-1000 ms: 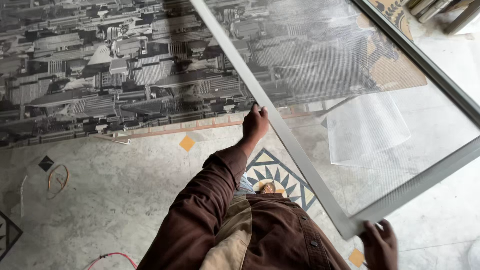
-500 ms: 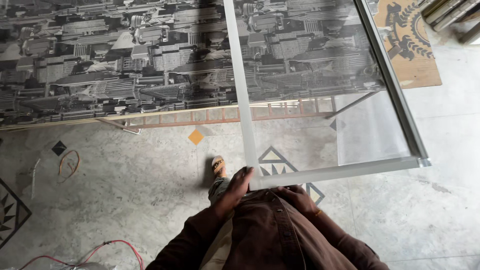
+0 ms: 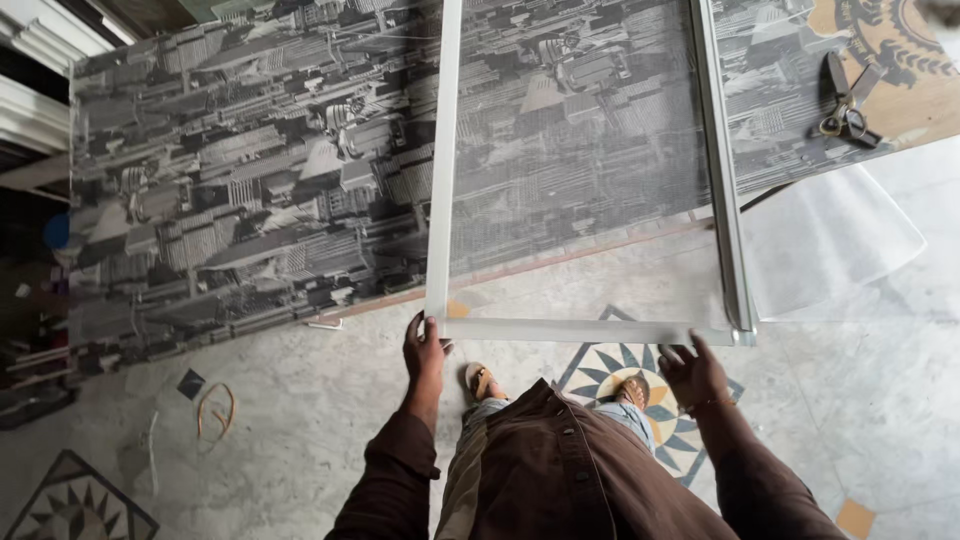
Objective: The person presses mesh into the groove of an aluminum window frame using a flat blade, working around the frame edges. They then use scissors to trim the excess mesh along the frame border, press the spline seating fully around, and carry the finished screen frames to a stack of completed frames.
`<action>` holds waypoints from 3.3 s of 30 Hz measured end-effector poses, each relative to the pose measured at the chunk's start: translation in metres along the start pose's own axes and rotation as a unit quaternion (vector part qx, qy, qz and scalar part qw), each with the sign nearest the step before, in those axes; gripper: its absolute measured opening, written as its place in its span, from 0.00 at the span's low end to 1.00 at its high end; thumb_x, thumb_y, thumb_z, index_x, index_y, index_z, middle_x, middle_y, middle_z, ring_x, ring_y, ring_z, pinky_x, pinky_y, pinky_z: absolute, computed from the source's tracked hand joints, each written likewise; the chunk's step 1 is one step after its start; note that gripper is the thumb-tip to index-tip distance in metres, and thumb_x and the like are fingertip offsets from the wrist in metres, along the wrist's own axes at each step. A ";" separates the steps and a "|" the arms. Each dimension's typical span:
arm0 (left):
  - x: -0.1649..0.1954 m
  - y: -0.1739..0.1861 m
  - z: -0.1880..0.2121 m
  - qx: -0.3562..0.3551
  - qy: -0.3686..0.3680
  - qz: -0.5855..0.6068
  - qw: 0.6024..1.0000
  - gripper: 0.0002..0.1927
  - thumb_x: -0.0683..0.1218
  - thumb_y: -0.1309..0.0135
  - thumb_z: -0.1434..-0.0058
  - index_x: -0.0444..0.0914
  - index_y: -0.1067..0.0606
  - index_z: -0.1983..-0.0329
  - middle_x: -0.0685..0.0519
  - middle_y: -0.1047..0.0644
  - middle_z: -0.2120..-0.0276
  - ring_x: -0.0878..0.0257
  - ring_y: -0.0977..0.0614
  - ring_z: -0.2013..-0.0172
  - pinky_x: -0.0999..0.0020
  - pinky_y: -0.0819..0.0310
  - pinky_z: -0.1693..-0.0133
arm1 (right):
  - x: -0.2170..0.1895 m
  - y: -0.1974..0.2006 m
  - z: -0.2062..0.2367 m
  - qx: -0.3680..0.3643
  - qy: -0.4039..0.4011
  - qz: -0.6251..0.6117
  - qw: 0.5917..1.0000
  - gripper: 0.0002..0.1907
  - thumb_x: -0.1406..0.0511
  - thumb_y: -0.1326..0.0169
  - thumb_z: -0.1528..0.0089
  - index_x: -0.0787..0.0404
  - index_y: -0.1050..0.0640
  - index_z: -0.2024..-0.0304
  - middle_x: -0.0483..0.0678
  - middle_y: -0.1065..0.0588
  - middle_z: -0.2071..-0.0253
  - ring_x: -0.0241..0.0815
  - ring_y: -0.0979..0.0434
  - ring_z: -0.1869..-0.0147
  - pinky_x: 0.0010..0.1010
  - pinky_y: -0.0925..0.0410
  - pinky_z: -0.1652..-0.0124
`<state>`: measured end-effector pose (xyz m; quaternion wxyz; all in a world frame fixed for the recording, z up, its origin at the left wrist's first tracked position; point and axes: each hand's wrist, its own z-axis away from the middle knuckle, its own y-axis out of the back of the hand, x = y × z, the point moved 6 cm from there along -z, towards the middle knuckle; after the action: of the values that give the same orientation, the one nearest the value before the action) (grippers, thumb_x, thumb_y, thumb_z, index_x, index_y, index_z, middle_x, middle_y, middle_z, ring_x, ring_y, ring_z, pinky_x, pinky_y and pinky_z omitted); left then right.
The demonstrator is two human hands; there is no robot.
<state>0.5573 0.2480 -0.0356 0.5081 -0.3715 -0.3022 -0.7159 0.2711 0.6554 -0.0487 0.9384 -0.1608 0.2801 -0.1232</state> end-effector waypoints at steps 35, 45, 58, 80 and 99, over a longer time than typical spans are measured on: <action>0.139 0.018 -0.283 -0.047 -0.052 -0.001 0.998 0.06 0.41 0.46 0.40 0.33 0.26 0.70 0.54 0.27 0.75 0.65 0.27 0.73 0.69 0.34 0.73 | 0.122 -0.100 -0.019 0.007 0.045 -0.093 0.995 0.05 0.65 0.42 0.28 0.60 0.23 0.59 0.44 0.24 0.66 0.40 0.23 0.60 0.33 0.26 0.51; 0.258 0.051 -0.326 -0.144 -0.469 -0.398 0.776 0.17 0.43 0.37 0.40 0.38 0.23 0.48 0.47 0.23 0.56 0.48 0.19 0.56 0.55 0.24 0.56 | 0.194 -0.185 -0.017 0.127 0.051 0.090 0.987 0.11 0.60 0.43 0.28 0.63 0.21 0.57 0.48 0.22 0.63 0.40 0.23 0.62 0.31 0.29 0.59; 0.259 0.011 -0.373 -0.398 -0.589 -0.383 0.590 0.13 0.41 0.36 0.40 0.40 0.20 0.52 0.54 0.24 0.56 0.55 0.20 0.57 0.63 0.20 0.55 | 0.276 -0.621 -0.034 -0.089 0.511 0.698 0.494 0.23 0.60 0.33 0.42 0.58 0.19 0.46 0.47 0.23 0.48 0.50 0.26 0.46 0.42 0.33 0.47; 0.242 -0.032 -0.397 -0.467 -0.470 -0.510 0.549 0.02 0.42 0.48 0.34 0.40 0.26 0.63 0.46 0.22 0.60 0.44 0.18 0.58 0.50 0.20 0.58 | 0.292 -0.630 -0.118 -0.043 0.367 0.723 0.583 0.09 0.58 0.41 0.37 0.56 0.17 0.65 0.47 0.22 0.60 0.51 0.26 0.56 0.43 0.33 0.55; 0.256 -0.024 -0.367 -0.425 -0.409 -0.518 0.620 0.19 0.45 0.40 0.43 0.38 0.30 0.51 0.45 0.22 0.54 0.49 0.15 0.61 0.57 0.18 0.66 | 0.264 -0.628 -0.079 -0.130 0.437 0.700 0.549 0.16 0.62 0.37 0.45 0.59 0.18 0.55 0.49 0.20 0.55 0.52 0.21 0.51 0.40 0.27 0.54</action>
<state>0.3986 -0.1709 -0.0205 -0.3366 -0.5824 -0.2832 -0.6837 0.3527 -0.0238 -0.0070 0.4584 0.0397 0.6928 0.5553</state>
